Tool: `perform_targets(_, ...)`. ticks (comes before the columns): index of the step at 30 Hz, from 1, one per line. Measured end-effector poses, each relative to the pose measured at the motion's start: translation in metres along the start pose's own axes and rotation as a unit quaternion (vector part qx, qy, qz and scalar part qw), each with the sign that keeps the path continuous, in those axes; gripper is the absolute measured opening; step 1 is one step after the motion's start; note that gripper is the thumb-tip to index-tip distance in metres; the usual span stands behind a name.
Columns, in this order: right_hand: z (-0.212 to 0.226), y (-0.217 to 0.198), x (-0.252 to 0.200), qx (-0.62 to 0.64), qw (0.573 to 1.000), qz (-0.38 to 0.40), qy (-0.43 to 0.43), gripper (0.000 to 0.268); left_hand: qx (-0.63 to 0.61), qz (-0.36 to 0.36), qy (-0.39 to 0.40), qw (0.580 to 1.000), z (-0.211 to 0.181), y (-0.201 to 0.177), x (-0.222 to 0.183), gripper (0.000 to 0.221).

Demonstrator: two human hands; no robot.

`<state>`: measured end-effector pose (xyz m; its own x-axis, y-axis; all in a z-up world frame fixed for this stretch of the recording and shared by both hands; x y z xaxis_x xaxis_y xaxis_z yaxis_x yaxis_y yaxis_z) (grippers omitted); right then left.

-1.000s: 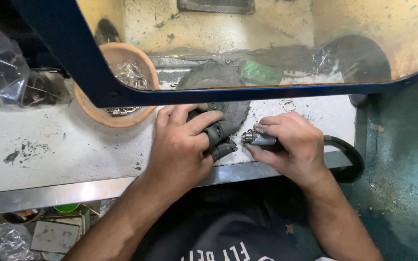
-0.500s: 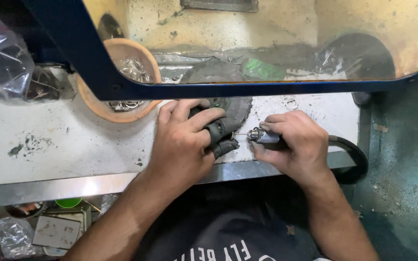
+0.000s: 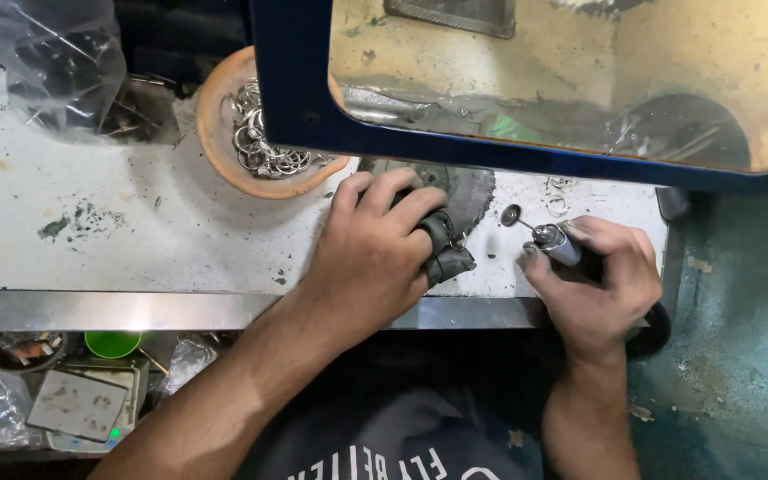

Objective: Polishing small jewelry components using a handheld rotary tool at a workbench.

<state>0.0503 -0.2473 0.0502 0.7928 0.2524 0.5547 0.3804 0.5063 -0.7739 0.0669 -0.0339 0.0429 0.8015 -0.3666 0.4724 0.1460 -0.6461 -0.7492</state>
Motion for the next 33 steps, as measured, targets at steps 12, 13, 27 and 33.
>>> perform_targets(12, 0.001, 0.002, 0.005, -0.013, 1.000, -0.009, -0.009, 0.033, -0.022, 0.024, 0.003, 0.999, -0.001, 0.003, 0.002, 0.013)
perform_targets(13, 0.002, 0.001, 0.004, -0.013, 1.000, -0.012, -0.008, 0.033, -0.021, 0.025, 0.005, 0.999, -0.001, 0.003, 0.002, 0.013)
perform_targets(27, -0.001, -0.003, -0.001, -0.054, 0.998, -0.022, 0.003, 0.034, -0.028, 0.015, 0.006, 0.999, -0.007, -0.001, 0.005, 0.022)
perform_targets(33, -0.001, -0.008, -0.003, -0.077, 0.996, -0.033, 0.003, 0.034, -0.073, -0.041, -0.009, 0.996, -0.006, -0.035, -0.007, 0.038)
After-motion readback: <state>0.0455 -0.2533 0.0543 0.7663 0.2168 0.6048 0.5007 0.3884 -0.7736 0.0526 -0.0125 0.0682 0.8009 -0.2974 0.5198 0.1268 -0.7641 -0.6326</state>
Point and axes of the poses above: each hand's wrist, its own x-axis towards the middle knuckle, its own y-axis out of the palm, z = x × y, the point moved 9 cm from there along x, towards the middle knuckle, and after that the axes turned 1 degree about -z, right-handed, at the moved point
